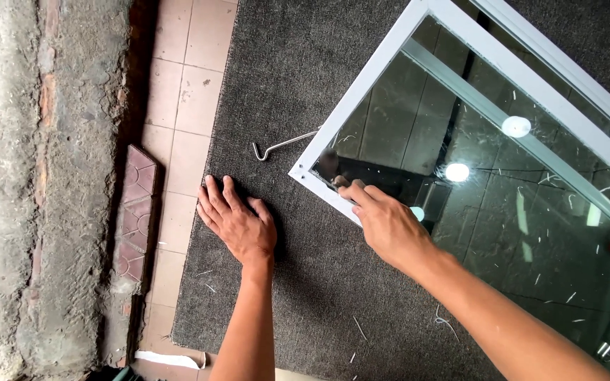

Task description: Removing a glass pane from a window frame by cutting sealant with a utility knife and removing metal brackets.

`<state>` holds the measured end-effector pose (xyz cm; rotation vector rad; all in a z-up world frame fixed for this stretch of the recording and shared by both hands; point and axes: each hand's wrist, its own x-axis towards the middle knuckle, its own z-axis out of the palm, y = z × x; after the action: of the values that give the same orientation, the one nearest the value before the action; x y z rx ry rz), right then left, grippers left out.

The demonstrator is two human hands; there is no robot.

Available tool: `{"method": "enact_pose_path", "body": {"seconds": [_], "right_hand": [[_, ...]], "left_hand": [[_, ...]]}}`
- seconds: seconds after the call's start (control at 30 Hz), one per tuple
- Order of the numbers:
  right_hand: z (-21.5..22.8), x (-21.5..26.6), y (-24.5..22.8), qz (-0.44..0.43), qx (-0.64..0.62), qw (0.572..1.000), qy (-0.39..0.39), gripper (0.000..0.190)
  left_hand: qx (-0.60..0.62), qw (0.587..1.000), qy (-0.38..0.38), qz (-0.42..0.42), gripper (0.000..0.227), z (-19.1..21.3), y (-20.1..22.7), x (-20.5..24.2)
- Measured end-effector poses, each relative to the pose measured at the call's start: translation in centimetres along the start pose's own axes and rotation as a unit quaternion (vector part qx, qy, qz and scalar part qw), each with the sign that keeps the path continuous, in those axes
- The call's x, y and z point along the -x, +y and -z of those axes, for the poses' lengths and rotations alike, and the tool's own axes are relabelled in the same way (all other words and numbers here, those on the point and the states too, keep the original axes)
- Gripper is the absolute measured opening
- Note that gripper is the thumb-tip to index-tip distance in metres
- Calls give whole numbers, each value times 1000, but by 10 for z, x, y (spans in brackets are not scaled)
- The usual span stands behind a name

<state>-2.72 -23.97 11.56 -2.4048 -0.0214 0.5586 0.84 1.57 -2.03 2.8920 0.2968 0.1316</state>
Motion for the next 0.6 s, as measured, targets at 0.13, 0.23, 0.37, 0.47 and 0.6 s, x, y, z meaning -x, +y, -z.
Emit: {"method": "enact_pose_path", "body": {"seconds": [0.13,0.23,0.37,0.47,0.6], "right_hand": [[-6,-6,3,-17,-5,1000,-1,28],[-18,-21,5,29,15,999,33,27],[-16,-2,9,4,7,1000,25,27],[-17,-8,9,2,15,1000,24,27],[-29,-29,4,25,48,997,56,23]], "left_hand": [[6,1000,6,-8,66,1,0,0],[4,1000,10,-15,67,2,3,2],[6,1000,17,-14,66,2,2,2],[5,1000,21,-10,66,2,3,-3],[8,1000,16,-17,65,5,4,-1]]}}
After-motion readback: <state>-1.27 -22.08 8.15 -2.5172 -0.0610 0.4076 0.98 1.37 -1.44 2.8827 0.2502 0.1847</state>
